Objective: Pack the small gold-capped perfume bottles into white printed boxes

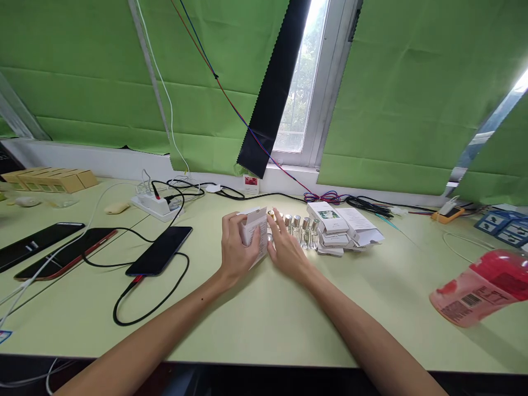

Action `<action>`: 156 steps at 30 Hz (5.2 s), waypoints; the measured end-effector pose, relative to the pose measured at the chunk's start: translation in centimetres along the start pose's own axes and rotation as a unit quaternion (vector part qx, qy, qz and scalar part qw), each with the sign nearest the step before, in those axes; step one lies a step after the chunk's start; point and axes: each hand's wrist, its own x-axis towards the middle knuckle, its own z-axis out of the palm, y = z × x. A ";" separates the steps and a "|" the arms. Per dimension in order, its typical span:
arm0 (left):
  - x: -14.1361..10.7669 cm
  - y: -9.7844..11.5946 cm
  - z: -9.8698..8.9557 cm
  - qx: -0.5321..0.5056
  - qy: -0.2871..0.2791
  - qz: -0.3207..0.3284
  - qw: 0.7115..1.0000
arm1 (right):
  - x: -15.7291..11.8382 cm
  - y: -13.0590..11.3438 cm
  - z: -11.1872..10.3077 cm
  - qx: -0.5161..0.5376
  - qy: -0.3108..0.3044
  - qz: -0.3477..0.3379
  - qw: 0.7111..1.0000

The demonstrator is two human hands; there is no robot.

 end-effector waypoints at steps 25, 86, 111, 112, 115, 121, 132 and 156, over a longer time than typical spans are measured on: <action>0.2 -0.1 0.0 -0.011 0.011 0.000 1.000 | 0.3 -0.1 -0.3 0.002 0.012 -0.027 1.000; 1.2 -0.7 -0.4 0.018 0.055 0.028 0.998 | -0.7 0.8 -0.1 0.134 0.018 -0.027 0.990; 0.8 -0.6 -0.3 0.006 -0.007 0.016 1.000 | -0.8 0.1 -0.3 0.141 0.033 -0.027 0.989; 0.7 -0.6 -0.3 0.008 -0.008 0.017 1.000 | -0.8 0.1 -0.3 0.139 0.035 -0.026 0.989; 0.7 -0.6 -0.3 0.009 -0.012 0.024 1.000 | -0.7 0.1 -0.1 0.133 0.039 -0.021 0.990; 0.6 -0.8 -0.3 0.017 -0.015 0.031 0.999 | -0.7 0.1 0.2 0.123 0.042 -0.013 0.991; 0.5 -0.6 -0.3 0.021 -0.025 0.021 0.999 | -0.8 0.3 0.1 0.132 0.046 -0.006 0.990; 0.6 -0.3 -0.4 0.018 -0.028 0.018 0.999 | -1.1 0.2 0.1 0.140 0.072 0.014 0.987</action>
